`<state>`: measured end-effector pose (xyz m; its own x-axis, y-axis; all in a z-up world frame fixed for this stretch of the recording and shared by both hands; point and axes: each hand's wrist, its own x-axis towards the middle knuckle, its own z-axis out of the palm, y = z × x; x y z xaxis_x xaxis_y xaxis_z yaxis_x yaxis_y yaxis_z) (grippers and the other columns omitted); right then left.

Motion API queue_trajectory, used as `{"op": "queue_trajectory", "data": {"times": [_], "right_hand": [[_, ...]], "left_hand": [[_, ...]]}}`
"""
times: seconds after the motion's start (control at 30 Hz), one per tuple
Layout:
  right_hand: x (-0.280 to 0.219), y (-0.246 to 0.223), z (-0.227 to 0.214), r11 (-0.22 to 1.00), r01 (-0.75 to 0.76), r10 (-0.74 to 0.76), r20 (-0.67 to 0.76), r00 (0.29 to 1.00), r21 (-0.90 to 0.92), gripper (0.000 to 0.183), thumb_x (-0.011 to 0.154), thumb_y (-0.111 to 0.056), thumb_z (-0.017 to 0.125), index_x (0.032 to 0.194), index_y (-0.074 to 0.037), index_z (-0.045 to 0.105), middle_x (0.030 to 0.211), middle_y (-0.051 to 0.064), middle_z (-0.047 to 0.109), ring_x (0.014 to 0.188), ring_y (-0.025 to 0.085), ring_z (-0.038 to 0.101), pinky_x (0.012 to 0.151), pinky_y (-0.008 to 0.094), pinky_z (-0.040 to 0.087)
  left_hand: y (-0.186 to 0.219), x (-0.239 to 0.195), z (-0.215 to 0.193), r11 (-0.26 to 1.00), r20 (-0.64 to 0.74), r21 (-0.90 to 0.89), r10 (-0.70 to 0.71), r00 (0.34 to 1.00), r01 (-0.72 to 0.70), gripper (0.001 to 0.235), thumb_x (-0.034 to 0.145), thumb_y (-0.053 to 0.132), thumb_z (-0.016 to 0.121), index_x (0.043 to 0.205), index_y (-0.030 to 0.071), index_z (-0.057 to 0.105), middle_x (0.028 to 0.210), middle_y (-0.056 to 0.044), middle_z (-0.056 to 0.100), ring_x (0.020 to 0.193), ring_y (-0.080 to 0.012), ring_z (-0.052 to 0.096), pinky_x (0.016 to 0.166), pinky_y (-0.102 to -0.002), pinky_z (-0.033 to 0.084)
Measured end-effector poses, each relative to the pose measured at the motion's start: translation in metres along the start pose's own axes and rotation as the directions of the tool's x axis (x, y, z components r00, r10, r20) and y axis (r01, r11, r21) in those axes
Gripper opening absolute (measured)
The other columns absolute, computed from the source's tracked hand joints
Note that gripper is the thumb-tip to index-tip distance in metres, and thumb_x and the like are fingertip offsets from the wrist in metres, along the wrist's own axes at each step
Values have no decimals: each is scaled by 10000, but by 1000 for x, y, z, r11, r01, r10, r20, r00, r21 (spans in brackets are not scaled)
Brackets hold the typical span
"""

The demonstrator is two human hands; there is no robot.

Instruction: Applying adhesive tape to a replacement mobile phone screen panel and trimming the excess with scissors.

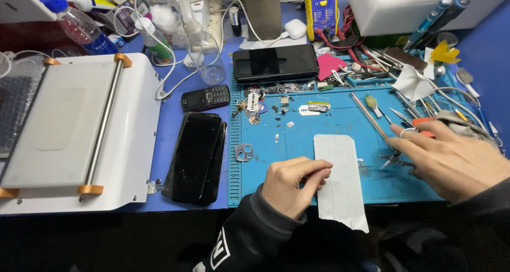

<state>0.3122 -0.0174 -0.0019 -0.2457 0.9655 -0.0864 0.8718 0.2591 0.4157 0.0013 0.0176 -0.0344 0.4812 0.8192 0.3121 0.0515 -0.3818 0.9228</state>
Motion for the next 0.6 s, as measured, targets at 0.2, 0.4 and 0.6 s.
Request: {"op": "queue_trajectory", "data": {"times": [0.2,0.4,0.6], "right_hand": [[-8,-11,10,997,-52,49,64,997,49,866,796,-218,653,1628,-206,413,1237,87,712,1190,203,667,771,302,611],[-10,-48,-53,984,-180,173,-229,958,-9,279,961,-216,630,1237,-197,668,902,17,758,1013,208,736,777,361,602],[-10,-101,-51,340,190,361,-314,878,921,373,694,-82,842,1043,-25,725,913,28,792,760,115,806,662,239,643]], "left_hand": [[-5,4,7,908,-38,227,370,928,-352,295,956,70,737,1246,30,703,994,-128,756,818,-248,738,717,-312,584],[-3,-2,9,905,-22,279,340,940,-321,465,932,96,755,1364,56,588,991,-117,756,835,-242,763,709,-320,600],[17,-5,16,814,92,472,336,937,-339,497,970,16,712,1434,-3,533,886,-157,734,779,-255,752,656,-364,562]]}}
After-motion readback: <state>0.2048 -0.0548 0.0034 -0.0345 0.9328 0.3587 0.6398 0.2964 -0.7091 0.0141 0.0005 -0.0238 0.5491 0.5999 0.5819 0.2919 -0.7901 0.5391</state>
